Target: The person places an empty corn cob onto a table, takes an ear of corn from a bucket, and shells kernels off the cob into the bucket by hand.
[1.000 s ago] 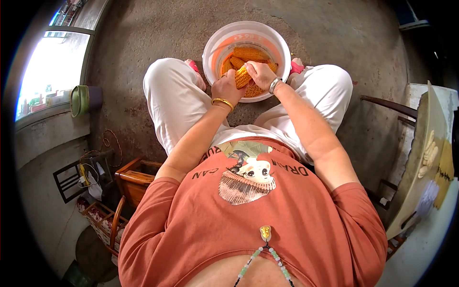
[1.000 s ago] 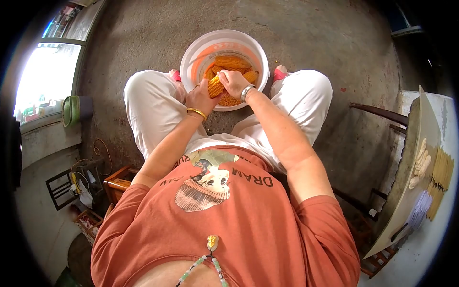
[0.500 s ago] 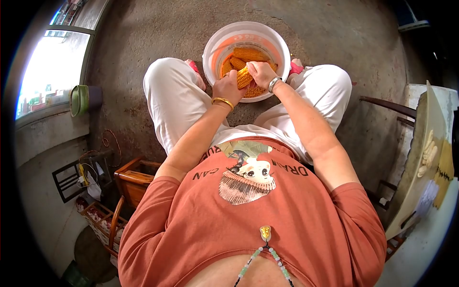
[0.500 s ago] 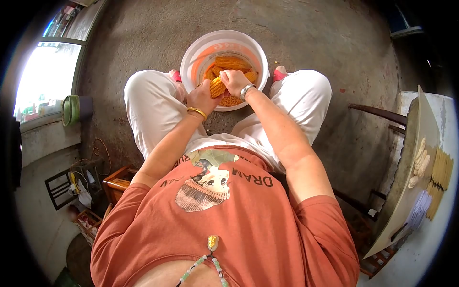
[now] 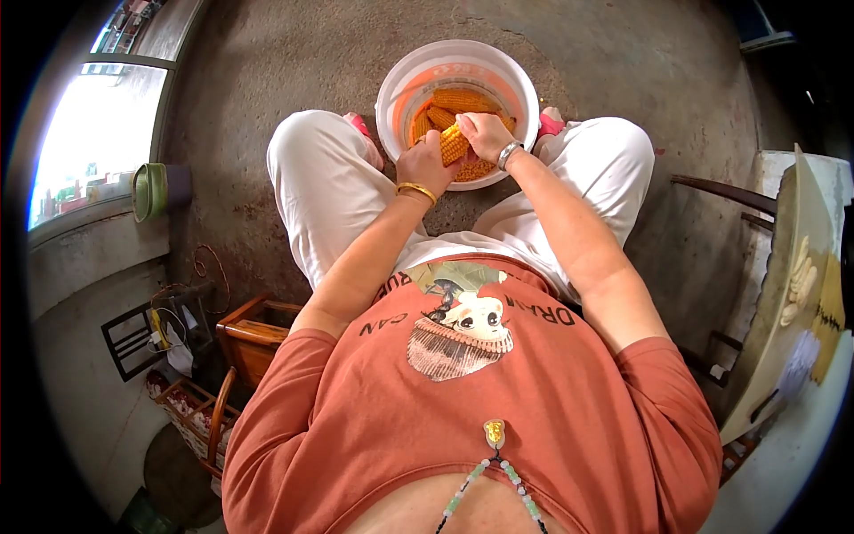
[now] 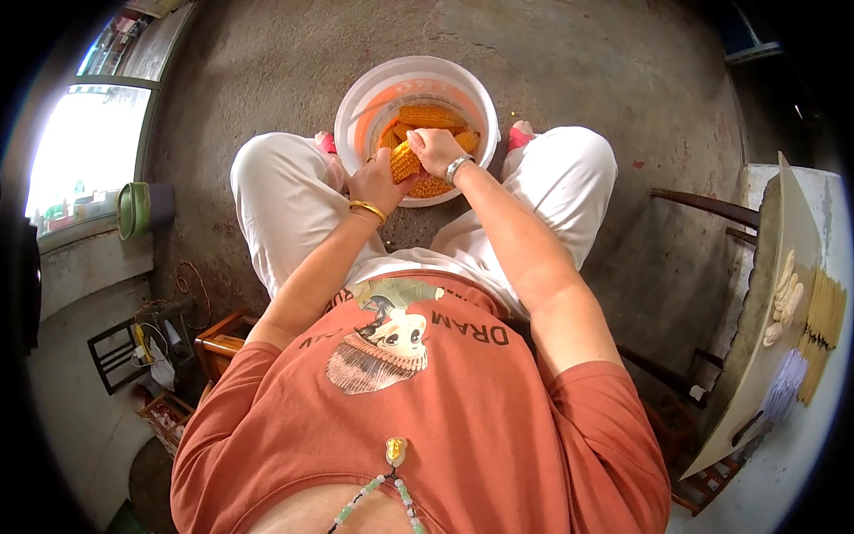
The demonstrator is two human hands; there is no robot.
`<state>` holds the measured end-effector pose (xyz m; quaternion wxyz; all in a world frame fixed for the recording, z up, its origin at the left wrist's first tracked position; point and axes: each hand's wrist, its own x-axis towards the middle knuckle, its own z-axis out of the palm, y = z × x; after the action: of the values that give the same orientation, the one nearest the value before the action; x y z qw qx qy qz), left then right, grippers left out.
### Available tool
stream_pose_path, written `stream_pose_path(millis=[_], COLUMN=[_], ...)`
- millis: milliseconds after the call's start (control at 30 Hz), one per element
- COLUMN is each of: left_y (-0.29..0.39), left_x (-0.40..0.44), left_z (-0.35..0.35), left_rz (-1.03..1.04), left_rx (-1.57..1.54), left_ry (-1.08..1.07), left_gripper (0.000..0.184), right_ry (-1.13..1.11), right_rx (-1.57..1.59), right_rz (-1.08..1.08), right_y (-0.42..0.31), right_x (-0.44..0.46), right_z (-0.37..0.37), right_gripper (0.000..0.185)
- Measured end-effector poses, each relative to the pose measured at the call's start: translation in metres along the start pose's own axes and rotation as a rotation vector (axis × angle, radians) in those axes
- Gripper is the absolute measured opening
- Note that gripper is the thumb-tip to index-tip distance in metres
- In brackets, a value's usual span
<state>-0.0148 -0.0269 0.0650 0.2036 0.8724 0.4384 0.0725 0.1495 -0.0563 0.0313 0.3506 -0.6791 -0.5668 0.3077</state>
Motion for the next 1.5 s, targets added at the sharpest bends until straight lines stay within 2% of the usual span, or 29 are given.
stream_pose_path(millis=[67,167,233,267,333,367,467,500,633,733,767,867,1067,1267,1400,1500], left_y=[0.000,-0.031,-0.036,-0.038,-0.034,-0.031,-0.025,-0.025,-0.020,-0.018,-0.018,-0.016,-0.003,0.005,-0.001,-0.012], left_x=[0.001,0.012,0.015,0.016,0.014,0.014,0.012,0.011,0.009,0.007,0.007,0.004,0.000,-0.008,-0.005,0.000], left_z=[-0.006,0.001,0.001,0.002,0.005,0.006,-0.001,0.001,-0.001,-0.001,-0.002,0.001,-0.006,-0.002,-0.003,-0.002], left_rz=[-0.045,-0.005,0.013,0.023,-0.021,-0.040,-0.056,-0.049,-0.045,-0.039,-0.034,-0.018,-0.079,-0.037,-0.039,-0.062], left_rx=[-0.064,-0.413,-0.447,-0.464,-0.405,-0.374,-0.315,-0.316,-0.293,-0.284,-0.284,-0.191,-0.073,-0.003,-0.067,-0.132], left_ry=[-0.073,-0.202,-0.289,-0.330,-0.276,-0.251,-0.251,-0.237,-0.217,-0.233,-0.235,-0.200,-0.184,-0.110,-0.108,-0.130], left_gripper=[0.056,0.055,0.060,0.062,0.059,0.058,0.057,0.056,0.055,0.054,0.053,0.053,0.051,0.050,0.051,0.052], right_ry=[0.030,0.061,0.035,0.019,-0.006,0.007,-0.045,-0.011,-0.102,0.000,-0.030,0.012,-0.044,-0.039,-0.041,-0.112], right_rx=[0.032,0.082,0.089,0.159,0.299,0.274,0.295,0.228,0.064,0.158,0.106,0.095,-0.021,0.126,0.275,0.571], right_rz=[-0.051,-0.156,-0.181,-0.120,0.009,0.036,0.241,0.119,0.020,0.041,0.045,-0.047,0.067,0.134,0.187,0.273], right_y=[-0.002,-0.008,-0.011,-0.009,-0.005,-0.002,-0.005,-0.004,-0.009,-0.010,-0.011,0.000,0.000,0.001,0.022,0.020], right_x=[-0.002,-0.007,-0.009,-0.008,-0.007,-0.006,-0.004,-0.001,-0.004,-0.005,-0.005,-0.003,0.003,0.001,0.005,0.003], right_z=[0.000,-0.002,-0.004,-0.003,-0.002,-0.005,-0.013,-0.013,-0.011,-0.005,-0.008,-0.003,-0.003,-0.007,0.005,0.002], right_gripper=[0.038,0.038,0.042,0.047,0.057,0.072,0.078,0.078,0.069,0.059,0.053,0.046,0.051,0.051,0.051,0.052])
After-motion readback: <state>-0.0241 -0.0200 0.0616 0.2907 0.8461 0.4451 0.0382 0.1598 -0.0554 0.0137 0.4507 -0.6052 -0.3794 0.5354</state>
